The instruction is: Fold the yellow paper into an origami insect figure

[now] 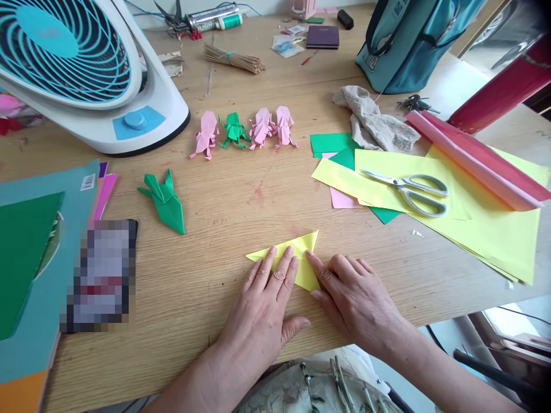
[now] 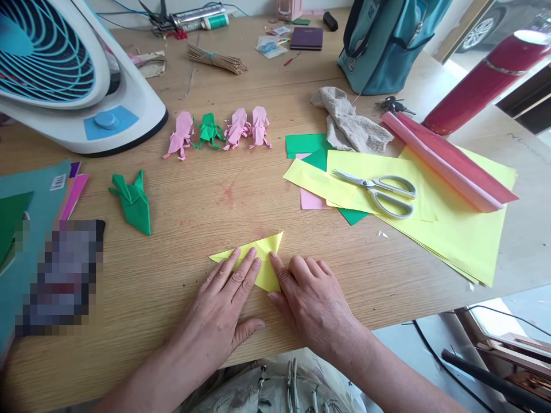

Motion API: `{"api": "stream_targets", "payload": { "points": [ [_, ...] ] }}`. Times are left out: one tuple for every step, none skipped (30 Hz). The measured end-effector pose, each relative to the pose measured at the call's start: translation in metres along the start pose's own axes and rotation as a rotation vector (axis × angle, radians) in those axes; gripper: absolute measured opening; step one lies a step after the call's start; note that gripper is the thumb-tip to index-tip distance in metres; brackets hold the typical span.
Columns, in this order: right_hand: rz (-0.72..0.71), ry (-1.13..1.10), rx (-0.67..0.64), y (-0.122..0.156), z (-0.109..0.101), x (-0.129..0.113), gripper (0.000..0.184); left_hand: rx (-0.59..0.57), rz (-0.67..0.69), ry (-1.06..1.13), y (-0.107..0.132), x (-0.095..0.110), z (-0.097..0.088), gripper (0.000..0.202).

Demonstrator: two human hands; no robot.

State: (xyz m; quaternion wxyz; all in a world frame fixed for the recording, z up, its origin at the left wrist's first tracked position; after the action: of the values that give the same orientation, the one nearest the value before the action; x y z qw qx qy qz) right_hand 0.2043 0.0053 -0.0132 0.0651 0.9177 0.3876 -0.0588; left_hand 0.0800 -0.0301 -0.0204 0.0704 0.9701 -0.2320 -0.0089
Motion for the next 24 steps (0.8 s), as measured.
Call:
{"api": "stream_targets", "payload": {
  "points": [
    [0.005,0.003,-0.001,0.0,0.0,0.0,0.054,-0.002,0.002,-0.003,0.0,0.0,0.0,0.086],
    [0.009,0.007,-0.001,-0.001,0.0,0.0,0.054,-0.005,0.004,-0.008,0.0,0.0,0.0,0.085],
    [0.01,0.012,-0.001,-0.001,0.001,0.0,0.054,-0.006,0.006,-0.013,0.0,0.001,0.0,0.085],
    [0.01,0.017,0.0,-0.001,0.001,0.0,0.054,-0.008,0.005,-0.019,0.0,0.001,0.0,0.084],
    [0.011,0.022,0.001,-0.001,0.001,0.0,0.054,-0.009,0.003,-0.021,0.0,0.001,-0.001,0.084],
    [0.012,0.027,0.001,-0.001,0.001,-0.001,0.055,-0.01,-0.001,-0.021,0.0,0.001,-0.001,0.084],
    [0.014,0.031,-0.002,-0.002,0.001,-0.001,0.055,-0.01,-0.005,-0.018,-0.001,0.001,-0.001,0.084],
    [0.016,0.034,-0.006,-0.002,0.001,-0.001,0.055,-0.01,-0.01,-0.012,-0.001,0.0,-0.001,0.084],
    [0.019,0.037,-0.011,-0.003,0.001,-0.001,0.055,-0.013,-0.012,-0.006,-0.001,0.0,-0.001,0.083],
    [0.021,0.041,-0.014,-0.003,0.001,-0.001,0.055,-0.017,-0.013,-0.001,-0.001,0.0,-0.001,0.083],
    [0.023,0.044,-0.017,-0.004,0.001,-0.001,0.055,-0.024,-0.015,0.002,-0.002,-0.001,-0.001,0.082],
    [0.024,0.048,-0.019,-0.004,0.001,-0.001,0.054,-0.033,-0.019,0.003,-0.002,-0.001,-0.001,0.082],
    [0.024,0.051,-0.019,-0.004,0.001,-0.001,0.054,-0.041,-0.022,0.003,-0.002,-0.001,-0.001,0.082],
    [0.023,0.054,-0.017,-0.005,0.001,0.0,0.054,-0.046,-0.023,0.002,-0.002,-0.001,-0.001,0.082],
    [0.02,0.056,-0.014,-0.005,0.002,0.0,0.054,-0.045,-0.021,0.001,-0.003,-0.001,-0.002,0.082],
    [0.016,0.057,-0.013,-0.005,0.002,0.001,0.054,-0.041,-0.014,0.0,-0.003,0.001,-0.002,0.083],
    [0.011,0.059,-0.011,-0.005,0.002,0.001,0.054,-0.035,-0.002,0.0,-0.003,0.002,-0.003,0.085],
    [0.006,0.061,-0.01,-0.005,0.002,0.002,0.055,-0.027,0.014,0.002,-0.004,0.005,-0.003,0.087],
    [-0.002,0.064,-0.01,-0.005,0.002,0.002,0.055,-0.022,0.028,0.005,-0.004,0.007,-0.003,0.09],
    [-0.011,0.067,-0.01,-0.005,0.001,0.003,0.054,-0.019,0.039,0.007,-0.004,0.009,-0.003,0.092],
    [-0.021,0.071,-0.009,-0.005,0.001,0.004,0.054,-0.018,0.047,0.007,-0.004,0.01,-0.002,0.094],
    [-0.031,0.074,-0.006,-0.005,0.0,0.005,0.053,-0.019,0.05,0.006,-0.005,0.012,-0.002,0.095],
    [-0.039,0.075,-0.003,-0.005,-0.001,0.005,0.052,-0.018,0.05,0.002,-0.005,0.012,-0.001,0.096],
    [-0.044,0.076,-0.001,-0.005,-0.001,0.006,0.051,-0.02,0.049,-0.001,-0.004,0.012,-0.001,0.096]
  ]
}}
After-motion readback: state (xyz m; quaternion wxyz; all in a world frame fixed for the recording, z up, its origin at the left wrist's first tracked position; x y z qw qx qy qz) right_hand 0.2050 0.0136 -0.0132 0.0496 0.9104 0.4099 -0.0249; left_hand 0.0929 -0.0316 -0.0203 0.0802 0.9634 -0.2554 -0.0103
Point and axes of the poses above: each hand's wrist, its own y-axis away from the middle knuckle, its own z-axis out of the palm, x = y × z, the point moved 7 cm from there along -y, towards the middle knuckle, and after that the axes turned 10 degrees about -x, right-handed, at the moved point
